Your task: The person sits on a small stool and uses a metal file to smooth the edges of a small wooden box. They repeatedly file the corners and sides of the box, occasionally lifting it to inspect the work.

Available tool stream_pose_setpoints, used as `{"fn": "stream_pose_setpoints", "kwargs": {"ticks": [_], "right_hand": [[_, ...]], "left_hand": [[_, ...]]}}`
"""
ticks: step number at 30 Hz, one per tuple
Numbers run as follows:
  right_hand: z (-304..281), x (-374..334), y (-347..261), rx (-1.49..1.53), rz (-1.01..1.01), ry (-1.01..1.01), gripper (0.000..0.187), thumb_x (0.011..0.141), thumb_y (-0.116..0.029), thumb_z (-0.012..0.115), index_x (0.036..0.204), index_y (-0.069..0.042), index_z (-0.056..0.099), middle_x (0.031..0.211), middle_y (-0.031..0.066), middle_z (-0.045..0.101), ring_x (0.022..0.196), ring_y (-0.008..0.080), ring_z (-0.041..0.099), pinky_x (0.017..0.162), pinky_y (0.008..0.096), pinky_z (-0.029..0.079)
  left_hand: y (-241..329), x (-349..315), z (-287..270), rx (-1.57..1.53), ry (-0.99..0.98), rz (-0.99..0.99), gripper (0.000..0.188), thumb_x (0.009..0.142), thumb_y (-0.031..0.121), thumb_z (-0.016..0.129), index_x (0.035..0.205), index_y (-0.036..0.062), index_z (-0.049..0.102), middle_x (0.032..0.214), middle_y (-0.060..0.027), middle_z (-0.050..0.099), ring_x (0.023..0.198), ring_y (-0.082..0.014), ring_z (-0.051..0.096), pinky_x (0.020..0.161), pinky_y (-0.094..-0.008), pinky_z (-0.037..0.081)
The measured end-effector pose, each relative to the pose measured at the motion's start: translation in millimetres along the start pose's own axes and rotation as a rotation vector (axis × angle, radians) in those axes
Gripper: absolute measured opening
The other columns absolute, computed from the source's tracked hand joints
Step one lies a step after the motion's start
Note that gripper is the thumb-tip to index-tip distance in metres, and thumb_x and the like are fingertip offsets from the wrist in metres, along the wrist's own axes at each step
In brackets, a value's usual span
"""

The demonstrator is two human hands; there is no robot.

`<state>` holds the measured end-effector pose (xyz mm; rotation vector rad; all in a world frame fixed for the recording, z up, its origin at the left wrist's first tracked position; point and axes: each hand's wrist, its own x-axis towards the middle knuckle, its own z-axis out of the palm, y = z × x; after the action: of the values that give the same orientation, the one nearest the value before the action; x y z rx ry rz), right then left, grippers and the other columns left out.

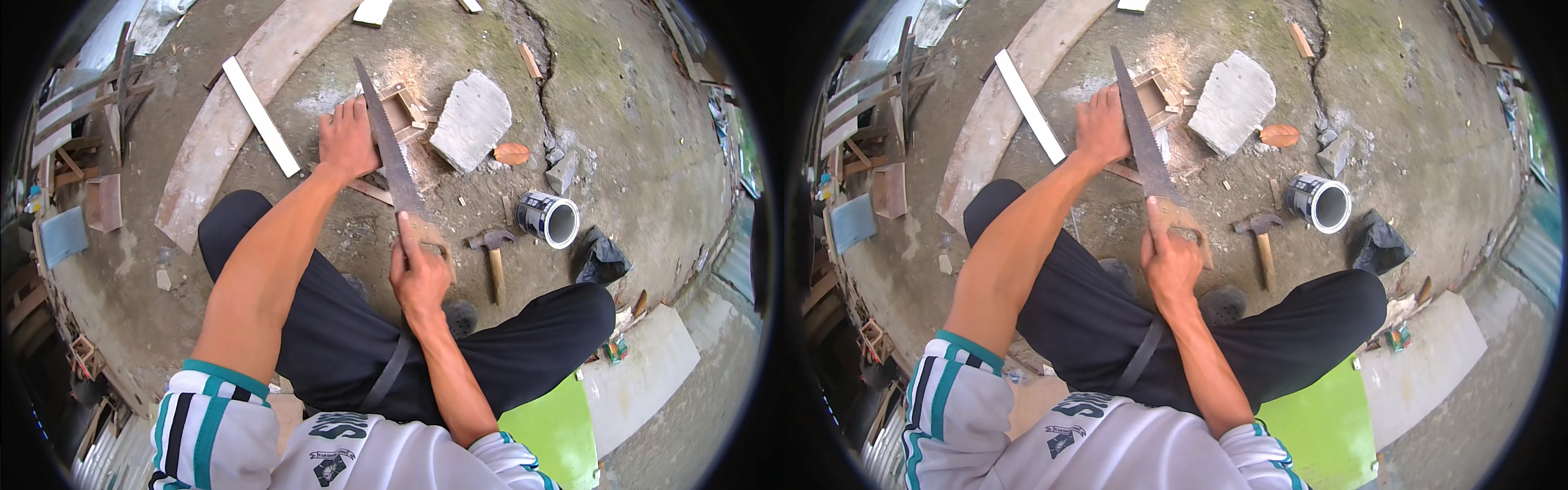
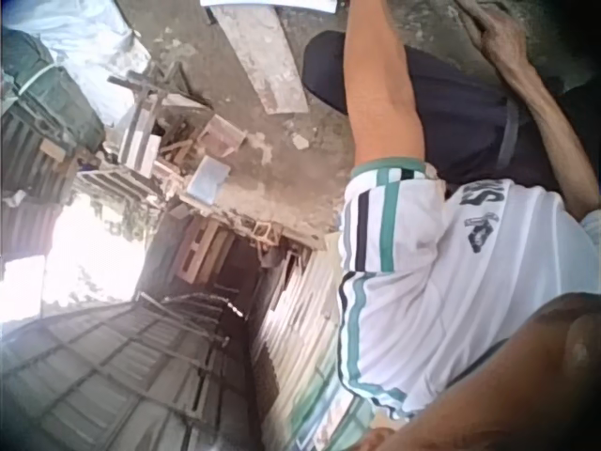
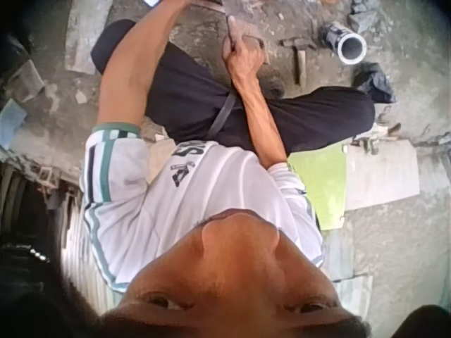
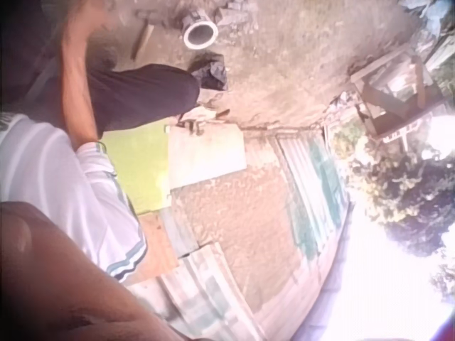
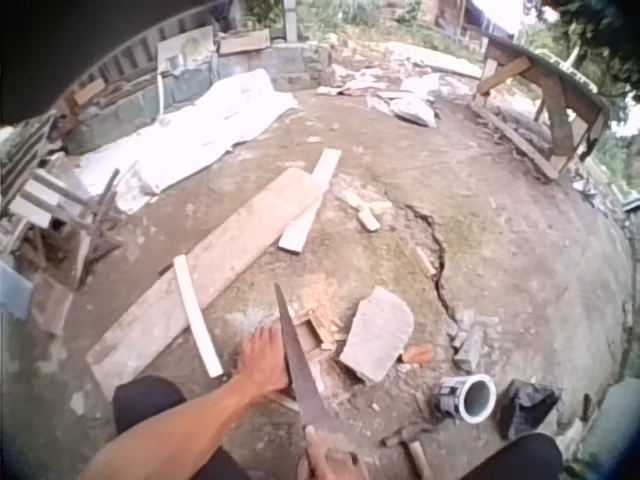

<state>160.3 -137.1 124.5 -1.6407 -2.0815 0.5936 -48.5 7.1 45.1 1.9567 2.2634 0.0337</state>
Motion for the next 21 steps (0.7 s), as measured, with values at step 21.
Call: {"fn": "stream_pose_setpoints", "kwargs": {"ticks": [21], "right_hand": [[-87.1, -6.5, 39.1, 0.976, 0.584, -0.134, 0.049, 0.103, -0.020, 0.068, 0.147, -0.002, 0.056, 0.082, -0.0015, 0.061, 0.065, 0.0063, 0.054, 0.061, 0.0237, 0.045]], "left_hand": [[-9.2, -7.5, -23.6, -0.134, -0.102, 0.241, 0.115, 0.068, 0.070, 0.081, 0.152, 0.0031, 0.039, 0.146, -0.0170, 0.051, 0.137, -0.0301, 0.049, 0.111, -0.0497, 0.033]]}}
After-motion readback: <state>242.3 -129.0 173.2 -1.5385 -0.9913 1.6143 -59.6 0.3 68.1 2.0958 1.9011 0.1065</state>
